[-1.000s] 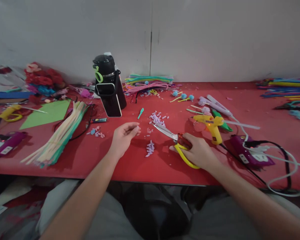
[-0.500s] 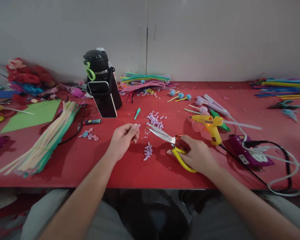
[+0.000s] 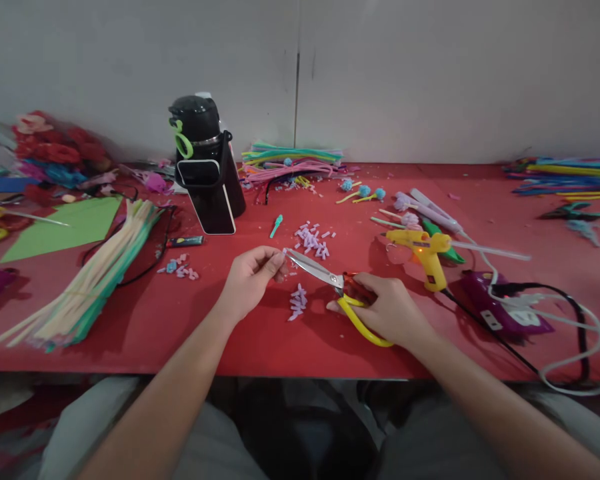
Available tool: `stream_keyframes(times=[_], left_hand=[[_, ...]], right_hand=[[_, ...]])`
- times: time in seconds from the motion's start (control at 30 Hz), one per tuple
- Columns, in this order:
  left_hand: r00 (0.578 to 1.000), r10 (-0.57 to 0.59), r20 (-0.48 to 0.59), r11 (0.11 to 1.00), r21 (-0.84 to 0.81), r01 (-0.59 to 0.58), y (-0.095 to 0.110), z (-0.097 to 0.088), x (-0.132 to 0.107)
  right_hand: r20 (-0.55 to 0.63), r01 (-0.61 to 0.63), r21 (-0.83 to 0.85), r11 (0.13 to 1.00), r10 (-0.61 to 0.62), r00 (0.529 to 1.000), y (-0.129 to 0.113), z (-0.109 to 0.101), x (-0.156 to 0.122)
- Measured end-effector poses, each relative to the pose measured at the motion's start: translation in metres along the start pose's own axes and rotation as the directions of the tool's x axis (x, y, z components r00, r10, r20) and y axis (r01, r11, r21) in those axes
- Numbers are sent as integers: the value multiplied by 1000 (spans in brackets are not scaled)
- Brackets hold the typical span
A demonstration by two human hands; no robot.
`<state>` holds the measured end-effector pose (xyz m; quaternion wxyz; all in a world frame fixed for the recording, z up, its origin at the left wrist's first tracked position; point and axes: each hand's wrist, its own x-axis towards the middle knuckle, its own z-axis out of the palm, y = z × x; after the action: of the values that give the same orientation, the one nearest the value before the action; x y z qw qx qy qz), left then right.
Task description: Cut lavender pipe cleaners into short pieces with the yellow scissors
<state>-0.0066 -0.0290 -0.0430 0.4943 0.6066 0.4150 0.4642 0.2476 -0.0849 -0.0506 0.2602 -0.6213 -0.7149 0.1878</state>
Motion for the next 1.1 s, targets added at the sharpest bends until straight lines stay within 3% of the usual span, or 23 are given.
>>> stream_keyframes(times=[0.33, 0.5, 0.67, 1.1], left_hand=[[1000, 12, 22, 996, 90, -14, 4, 2, -2], [1000, 25, -6, 992, 122, -24, 4, 1, -1], [999, 34, -26, 991, 127, -30, 8, 4, -2], [999, 26, -25, 999, 41, -25, 14, 12, 2]], right_hand=[[26, 4, -97, 995, -1, 1000, -3, -2, 1], [7, 83, -330, 940, -86, 996, -10, -6, -1], [37, 85, -480, 873, -77, 996, -13, -6, 1], [24, 93, -451, 888, -92, 995, -6, -3, 7]])
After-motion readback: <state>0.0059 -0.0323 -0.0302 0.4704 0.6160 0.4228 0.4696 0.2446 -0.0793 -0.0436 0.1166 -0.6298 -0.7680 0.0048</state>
